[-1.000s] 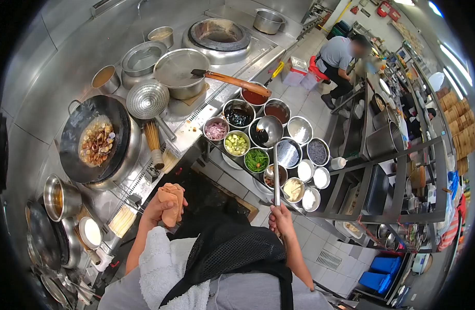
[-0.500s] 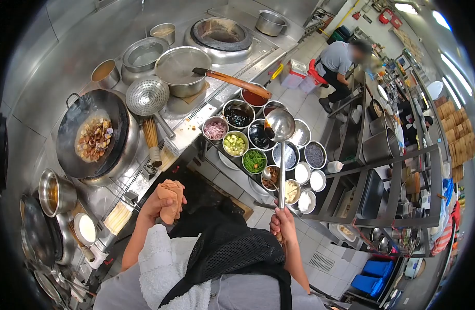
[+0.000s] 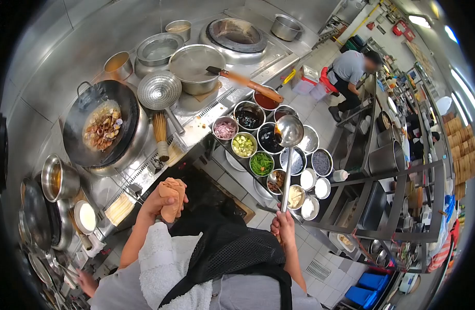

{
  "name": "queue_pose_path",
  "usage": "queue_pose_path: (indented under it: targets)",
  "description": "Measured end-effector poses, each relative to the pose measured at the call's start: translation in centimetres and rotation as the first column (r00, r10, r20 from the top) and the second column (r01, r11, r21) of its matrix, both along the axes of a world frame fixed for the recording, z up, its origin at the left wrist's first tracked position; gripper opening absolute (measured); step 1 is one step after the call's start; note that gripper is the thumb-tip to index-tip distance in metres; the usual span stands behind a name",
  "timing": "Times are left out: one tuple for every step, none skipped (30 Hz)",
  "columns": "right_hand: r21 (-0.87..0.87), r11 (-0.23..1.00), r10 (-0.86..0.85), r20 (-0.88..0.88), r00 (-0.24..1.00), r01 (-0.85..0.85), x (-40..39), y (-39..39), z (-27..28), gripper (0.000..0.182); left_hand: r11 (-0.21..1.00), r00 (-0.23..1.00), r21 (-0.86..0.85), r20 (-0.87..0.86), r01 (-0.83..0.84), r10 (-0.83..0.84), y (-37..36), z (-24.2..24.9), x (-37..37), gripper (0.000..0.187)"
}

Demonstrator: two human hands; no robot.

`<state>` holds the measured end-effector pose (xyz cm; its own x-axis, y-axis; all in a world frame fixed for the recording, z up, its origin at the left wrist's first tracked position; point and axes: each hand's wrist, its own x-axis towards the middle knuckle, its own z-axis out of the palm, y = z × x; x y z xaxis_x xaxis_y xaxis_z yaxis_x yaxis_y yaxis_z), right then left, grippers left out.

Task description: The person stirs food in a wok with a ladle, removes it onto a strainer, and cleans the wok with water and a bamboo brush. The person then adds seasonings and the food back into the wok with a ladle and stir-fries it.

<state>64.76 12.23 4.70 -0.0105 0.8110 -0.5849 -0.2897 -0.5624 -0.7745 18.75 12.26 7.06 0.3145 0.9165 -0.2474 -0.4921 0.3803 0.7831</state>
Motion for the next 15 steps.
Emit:
queue_pose_path:
  targets:
    - [0.011,1.000,-0.002,-0.031,1.000,0.002,0.1,0.0,-0.1,0.039,1.000,1.000,-0.001,-0.004,-0.006,0.006,-0.2,0.0,0.1,0.081]
    - [0.021,1.000,-0.002,-0.061,0.998,0.003,0.3,0.0,-0.2,0.039,1.000,1.000,-0.003,-0.001,-0.016,0.016,-0.4,0.1,0.1,0.081]
    - [0.021,1.000,0.010,-0.059,0.998,-0.008,0.5,0.1,0.0,0.039,1.000,1.000,-0.014,0.005,-0.024,0.024,-0.7,0.2,0.2,0.081]
    - [-0.011,1.000,-0.009,-0.140,0.990,0.008,0.6,0.2,0.3,0.040,0.999,0.999,-0.024,0.011,-0.032,0.033,-0.9,0.3,0.2,0.081]
    - [-0.044,0.999,-0.027,-0.221,0.975,0.018,0.8,0.4,0.4,0.040,0.999,0.999,-0.023,0.011,-0.049,0.049,-1.1,0.3,0.2,0.081]
    - [-0.023,0.999,0.017,-0.230,0.973,-0.023,0.8,0.6,0.2,0.041,0.999,0.999,-0.021,0.016,-0.043,0.043,-1.3,0.3,0.1,0.079]
    - [-0.019,0.999,0.041,-0.234,0.971,-0.047,0.8,0.7,0.2,0.041,0.999,0.999,-0.018,0.020,-0.040,0.041,-1.6,0.2,0.0,0.078]
    - [0.002,0.995,0.102,-0.190,0.976,-0.103,0.7,0.8,0.3,0.041,0.998,0.998,-0.015,0.016,-0.068,0.069,-1.8,-0.1,-0.2,0.078]
    - [0.022,0.986,0.165,-0.147,0.975,-0.164,0.2,1.2,0.9,0.041,0.998,0.997,0.003,0.031,-0.064,0.064,-2.2,-0.4,-0.5,0.076]
    - [0.039,0.971,0.238,-0.112,0.965,-0.235,-0.3,1.7,1.3,0.043,0.998,0.997,0.021,0.043,-0.064,0.063,-2.6,-0.6,-0.8,0.074]
    - [0.044,0.961,0.276,-0.119,0.954,-0.273,-0.5,2.5,1.1,0.043,0.994,0.994,0.024,0.034,-0.103,0.102,-3.1,-0.7,-1.2,0.074]
    - [0.067,0.930,0.367,-0.138,0.920,-0.361,-0.7,3.5,0.8,0.044,0.993,0.992,0.024,0.056,-0.115,0.113,-3.8,-0.8,-1.5,0.072]
    - [0.094,0.890,0.457,-0.156,0.876,-0.447,-2.4,4.5,1.2,0.045,0.991,0.989,0.026,0.075,-0.130,0.128,-4.6,-1.0,-2.0,0.071]
    - [0.068,0.871,0.489,-0.213,0.846,-0.486,-3.8,5.2,2.0,0.048,0.988,0.988,0.040,0.064,-0.146,0.144,-5.3,-1.8,-2.7,0.072]
    - [0.072,0.838,0.539,-0.277,0.796,-0.542,-5.7,6.3,2.6,0.049,0.983,0.981,0.033,0.080,-0.180,0.177,-6.3,-2.1,-3.1,0.073]
